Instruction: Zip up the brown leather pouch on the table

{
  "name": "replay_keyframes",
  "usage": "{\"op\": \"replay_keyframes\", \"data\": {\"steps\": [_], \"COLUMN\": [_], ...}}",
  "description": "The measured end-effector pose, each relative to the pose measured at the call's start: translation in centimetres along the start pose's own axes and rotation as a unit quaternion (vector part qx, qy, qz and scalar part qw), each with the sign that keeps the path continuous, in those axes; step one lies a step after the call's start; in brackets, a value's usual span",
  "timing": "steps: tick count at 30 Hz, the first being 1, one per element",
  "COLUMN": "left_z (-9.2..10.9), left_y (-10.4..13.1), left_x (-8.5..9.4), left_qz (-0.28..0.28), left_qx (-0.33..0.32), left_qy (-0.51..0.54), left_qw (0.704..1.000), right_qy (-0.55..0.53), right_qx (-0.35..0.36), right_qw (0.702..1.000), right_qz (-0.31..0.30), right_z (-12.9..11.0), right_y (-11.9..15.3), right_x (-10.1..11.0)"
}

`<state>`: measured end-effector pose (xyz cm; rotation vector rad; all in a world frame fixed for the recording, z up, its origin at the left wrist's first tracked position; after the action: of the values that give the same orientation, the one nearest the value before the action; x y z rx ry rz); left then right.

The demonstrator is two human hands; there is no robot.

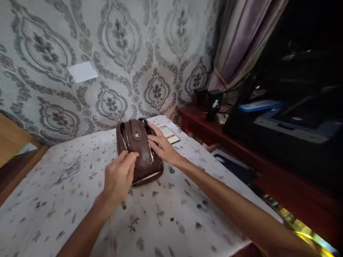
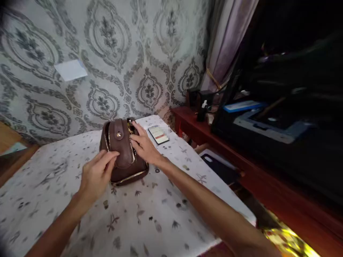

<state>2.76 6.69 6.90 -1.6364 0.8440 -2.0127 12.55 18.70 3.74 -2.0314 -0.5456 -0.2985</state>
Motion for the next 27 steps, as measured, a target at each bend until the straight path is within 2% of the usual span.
{"op": "replay_keyframes", "data": {"steps": [4,7,11,14,16,17,19,20,21,22,23,25,27], "left_z": [0.2,0.4,0.6,0.0,-2.2,-4.1,-9.4,-12.1,-14.8,-17.2,-18.8,-20.7,-21.3], "left_y": [0.0,0.0,0.3,0.0,-1.0,-1.9,-3.9,-5.0,-6.0,-6.8,-7.8,-9.7,-10.6], "left_x": [-0.3,-0.5,-0.5,0.3,0.9,0.9,0.2,-0.8,-2.3,-4.5,-6.3,-9.9,-13.2], "left_qz": [0.017,0.022,0.017,0.007,0.008,0.011,0.024,0.023,0.008,-0.036,-0.07,-0.139,-0.218], "left_qx": [-0.002,-0.007,0.003,0.026,0.075,0.117,0.235,0.293,0.357,0.422,0.447,0.472,0.489], "left_qy": [-0.055,-0.075,-0.058,0.03,0.122,0.166,0.226,0.254,0.273,0.283,0.285,0.295,0.312], "left_qw": [0.998,0.997,0.998,0.999,0.99,0.979,0.945,0.921,0.893,0.861,0.845,0.819,0.785], "right_qy": [-0.015,0.016,0.093,0.13,0.137,0.138,0.138,0.136,0.133,0.13,0.127,0.123,0.12], "right_qx": [-0.041,-0.071,-0.058,-0.049,-0.049,-0.048,-0.047,-0.047,-0.048,-0.05,-0.052,-0.057,-0.058], "right_qw": [0.998,0.993,0.992,0.988,0.986,0.985,0.984,0.983,0.983,0.983,0.983,0.982,0.981], "right_qz": [0.042,0.092,0.07,0.072,0.083,0.089,0.104,0.11,0.116,0.121,0.126,0.134,0.14], "right_z": [0.2,-0.5,-2.1,-2.3,-2.2,-2.1,-2.0,-1.9,-1.9,-1.8,-1.7,-1.5,-1.4], "right_y": [0.8,2.3,3.8,4.4,4.5,4.6,4.7,4.7,4.8,4.9,5.0,5.2,5.4], "right_x": [0.9,1.3,-0.5,-1.3,-1.4,-1.4,-1.3,-1.3,-1.3,-1.3,-1.3,-1.4,-1.4]}}
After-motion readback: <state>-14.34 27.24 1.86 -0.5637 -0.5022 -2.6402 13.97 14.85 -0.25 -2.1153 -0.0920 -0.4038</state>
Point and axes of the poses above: each hand's wrist, its own y-axis away from the middle knuckle, its own x-axis out of the back of the hand, z = x × y, the point moved 10 cm from there along -y, towards the middle knuckle, and after that the axes turned 13 degrees about x, right-handed, at the moved point
